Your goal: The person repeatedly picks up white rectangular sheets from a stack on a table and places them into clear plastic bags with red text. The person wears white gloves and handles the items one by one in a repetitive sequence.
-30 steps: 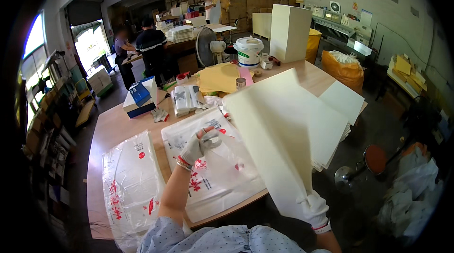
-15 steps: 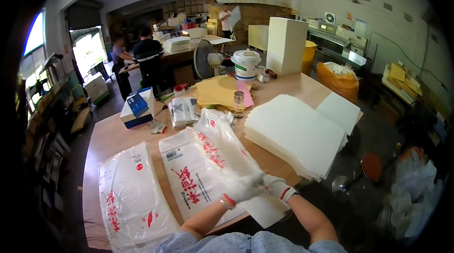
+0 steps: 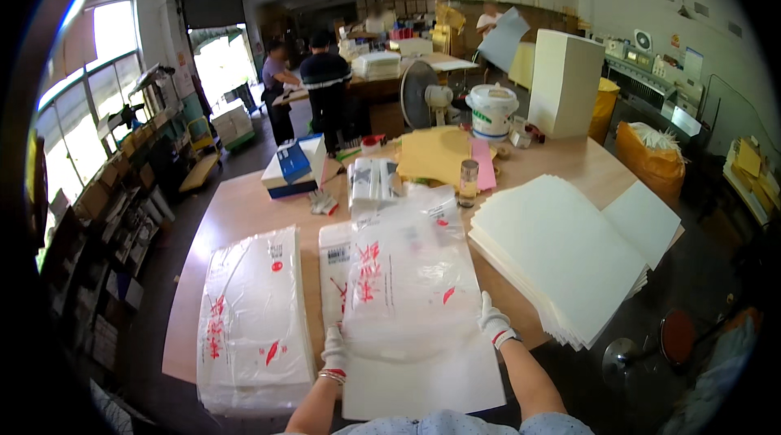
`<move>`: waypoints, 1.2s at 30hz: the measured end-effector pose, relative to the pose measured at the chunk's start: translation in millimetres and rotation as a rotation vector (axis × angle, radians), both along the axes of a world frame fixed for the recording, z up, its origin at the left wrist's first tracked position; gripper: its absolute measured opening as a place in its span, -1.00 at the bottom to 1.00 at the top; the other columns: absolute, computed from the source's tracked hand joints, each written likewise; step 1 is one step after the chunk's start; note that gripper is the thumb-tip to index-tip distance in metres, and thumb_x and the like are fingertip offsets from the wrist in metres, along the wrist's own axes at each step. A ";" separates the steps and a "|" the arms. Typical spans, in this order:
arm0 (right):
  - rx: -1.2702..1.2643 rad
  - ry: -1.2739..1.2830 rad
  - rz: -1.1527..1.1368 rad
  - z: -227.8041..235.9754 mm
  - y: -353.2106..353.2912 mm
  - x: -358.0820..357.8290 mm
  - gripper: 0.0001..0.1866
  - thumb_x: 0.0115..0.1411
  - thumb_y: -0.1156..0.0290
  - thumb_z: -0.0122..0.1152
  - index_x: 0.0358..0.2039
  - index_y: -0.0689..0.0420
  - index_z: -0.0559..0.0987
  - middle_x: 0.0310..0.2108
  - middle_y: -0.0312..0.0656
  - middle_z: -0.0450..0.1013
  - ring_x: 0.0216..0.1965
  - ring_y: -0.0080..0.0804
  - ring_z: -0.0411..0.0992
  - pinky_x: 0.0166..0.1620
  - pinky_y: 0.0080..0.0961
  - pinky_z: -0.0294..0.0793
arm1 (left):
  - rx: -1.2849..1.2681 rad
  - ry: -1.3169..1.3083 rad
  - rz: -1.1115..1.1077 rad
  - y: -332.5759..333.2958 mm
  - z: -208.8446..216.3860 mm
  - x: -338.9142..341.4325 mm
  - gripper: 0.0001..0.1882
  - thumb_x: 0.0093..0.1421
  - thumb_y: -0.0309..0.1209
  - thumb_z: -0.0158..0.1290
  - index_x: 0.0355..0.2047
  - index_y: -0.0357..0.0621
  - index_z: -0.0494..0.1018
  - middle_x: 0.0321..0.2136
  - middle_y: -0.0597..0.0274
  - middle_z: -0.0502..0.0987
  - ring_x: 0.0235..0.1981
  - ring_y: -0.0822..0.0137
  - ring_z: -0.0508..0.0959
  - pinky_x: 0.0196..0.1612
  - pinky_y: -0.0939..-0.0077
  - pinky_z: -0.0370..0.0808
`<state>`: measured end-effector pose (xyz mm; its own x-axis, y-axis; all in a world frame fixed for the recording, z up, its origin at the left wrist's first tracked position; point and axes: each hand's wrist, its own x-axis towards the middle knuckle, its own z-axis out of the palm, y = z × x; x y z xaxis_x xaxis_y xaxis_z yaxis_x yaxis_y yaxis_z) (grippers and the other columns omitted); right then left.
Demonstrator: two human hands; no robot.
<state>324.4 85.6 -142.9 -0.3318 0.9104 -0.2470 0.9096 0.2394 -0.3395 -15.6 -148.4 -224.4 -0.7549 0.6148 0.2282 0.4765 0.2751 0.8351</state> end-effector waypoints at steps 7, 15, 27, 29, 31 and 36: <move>-0.171 0.601 0.093 31.0 -164.9 117.6 -0.26 0.25 0.24 -0.15 0.27 0.21 -0.27 -0.28 0.15 0.44 -0.28 0.02 0.44 -0.21 -0.17 0.38 | -0.507 0.225 -0.299 -162.3 131.3 109.2 -0.86 0.07 -0.43 -0.05 -0.36 -0.14 0.25 -0.43 -0.10 0.45 -0.39 -0.15 0.50 -0.46 0.09 0.40; 0.104 0.585 0.093 -12.1 -204.2 119.8 -0.41 0.18 0.31 -0.09 0.18 0.27 0.09 -0.37 0.26 0.41 -0.39 0.18 0.41 -0.35 -0.09 0.39 | -0.492 -0.081 -0.143 -207.7 48.0 149.8 -0.82 0.04 -0.40 0.00 -0.36 -0.14 0.28 -0.48 -0.03 0.45 -0.44 -0.10 0.47 -0.42 0.13 0.38; -0.945 1.444 -0.329 -34.6 -190.8 68.3 -0.60 0.16 0.33 0.10 -0.02 0.23 0.39 -0.22 -0.23 0.44 -0.24 -0.48 0.41 -0.20 -0.48 0.43 | 0.280 0.196 -0.315 -146.6 201.5 108.1 -0.87 0.06 -0.62 -0.11 -0.57 -0.14 0.36 -0.59 0.20 0.40 -0.55 0.25 0.46 -0.48 0.35 0.36; -0.851 1.577 -0.238 -8.8 -202.1 11.0 -0.60 0.16 0.30 0.12 -0.02 0.22 0.40 -0.25 -0.25 0.44 -0.26 -0.51 0.41 -0.21 -0.51 0.43 | 0.538 -0.028 -0.156 -168.8 195.3 80.5 -0.89 0.08 -0.56 -0.10 -0.56 -0.09 0.30 -0.57 0.25 0.35 -0.52 0.31 0.39 -0.46 0.40 0.34; -0.919 1.537 -0.123 -16.5 -203.9 -46.4 -0.62 0.17 0.27 0.11 -0.06 0.21 0.42 -0.29 -0.28 0.43 -0.31 -0.54 0.40 -0.23 -0.56 0.43 | 0.711 0.086 0.154 -189.0 211.2 64.8 -0.90 0.15 -0.42 -0.13 -0.51 -0.09 0.25 -0.52 0.29 0.29 -0.48 0.39 0.31 -0.38 0.45 0.32; -1.437 1.162 0.225 46.0 -254.0 -172.7 -0.73 0.21 0.21 0.05 -0.26 0.17 0.45 -0.48 -0.32 0.38 -0.46 -0.59 0.36 -0.39 -0.59 0.44 | 0.874 0.155 0.502 -277.4 226.5 -48.9 -0.73 0.22 -0.29 -0.18 -0.26 -0.27 0.33 -0.24 0.16 0.36 -0.23 0.27 0.35 -0.11 0.40 0.33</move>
<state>151.7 -168.3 -96.9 -0.9471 0.1558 -0.2805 0.0982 -0.6916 -0.7156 -64.5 -425.8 2.1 -0.8035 -0.1932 0.5631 0.5943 -0.2036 0.7781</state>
